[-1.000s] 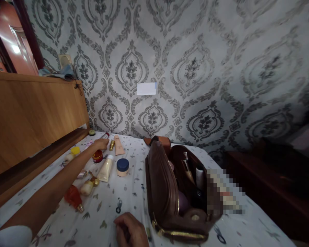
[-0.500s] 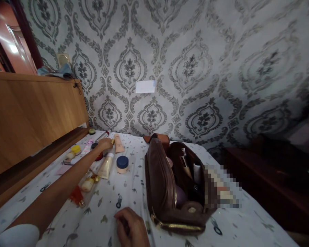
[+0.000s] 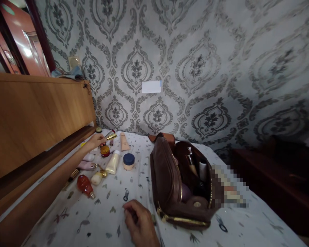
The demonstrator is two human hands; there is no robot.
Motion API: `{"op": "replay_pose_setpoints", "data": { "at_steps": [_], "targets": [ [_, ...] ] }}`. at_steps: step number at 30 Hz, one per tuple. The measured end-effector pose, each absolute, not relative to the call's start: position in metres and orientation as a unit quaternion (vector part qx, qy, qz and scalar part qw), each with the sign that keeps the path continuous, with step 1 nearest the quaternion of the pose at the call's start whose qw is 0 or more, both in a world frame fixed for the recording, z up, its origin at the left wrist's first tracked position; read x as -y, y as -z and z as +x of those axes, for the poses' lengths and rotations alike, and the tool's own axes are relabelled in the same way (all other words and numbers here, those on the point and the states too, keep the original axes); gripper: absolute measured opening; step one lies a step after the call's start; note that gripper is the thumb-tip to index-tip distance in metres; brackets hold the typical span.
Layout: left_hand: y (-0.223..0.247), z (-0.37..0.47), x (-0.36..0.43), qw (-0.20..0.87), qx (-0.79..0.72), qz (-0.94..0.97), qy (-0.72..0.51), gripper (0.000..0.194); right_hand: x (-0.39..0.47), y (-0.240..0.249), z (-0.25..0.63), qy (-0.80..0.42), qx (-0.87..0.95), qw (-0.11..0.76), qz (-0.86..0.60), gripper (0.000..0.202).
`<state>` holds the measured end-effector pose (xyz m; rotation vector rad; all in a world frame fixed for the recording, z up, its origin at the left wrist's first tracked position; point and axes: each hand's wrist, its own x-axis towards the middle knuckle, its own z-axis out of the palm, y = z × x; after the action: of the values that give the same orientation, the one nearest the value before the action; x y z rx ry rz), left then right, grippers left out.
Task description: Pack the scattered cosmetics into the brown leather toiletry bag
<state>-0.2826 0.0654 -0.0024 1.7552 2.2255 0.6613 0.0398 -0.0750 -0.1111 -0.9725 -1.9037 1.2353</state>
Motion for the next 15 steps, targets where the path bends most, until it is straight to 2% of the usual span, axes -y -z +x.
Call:
{"op": "replay_pose_setpoints", "data": {
  "at_steps": [4, 10, 15],
  "targets": [
    [0.008, -0.265, -0.013, 0.177, -0.709, 0.620, -0.285, 0.020, 0.073, 0.107, 0.036, -0.557, 0.648, 0.344, -0.389, 0.041],
    [0.027, -0.216, 0.054, 0.368, -0.543, 0.634, -0.410, 0.024, 0.066, 0.069, 0.022, -0.711, 0.450, 0.375, -0.388, 0.067],
    [0.046, -0.184, 0.079, 0.361, -0.512, 0.660, -0.415, 0.018, 0.065, 0.064, 0.009, -0.751, 0.370, 0.412, -0.360, 0.064]
  ]
}}
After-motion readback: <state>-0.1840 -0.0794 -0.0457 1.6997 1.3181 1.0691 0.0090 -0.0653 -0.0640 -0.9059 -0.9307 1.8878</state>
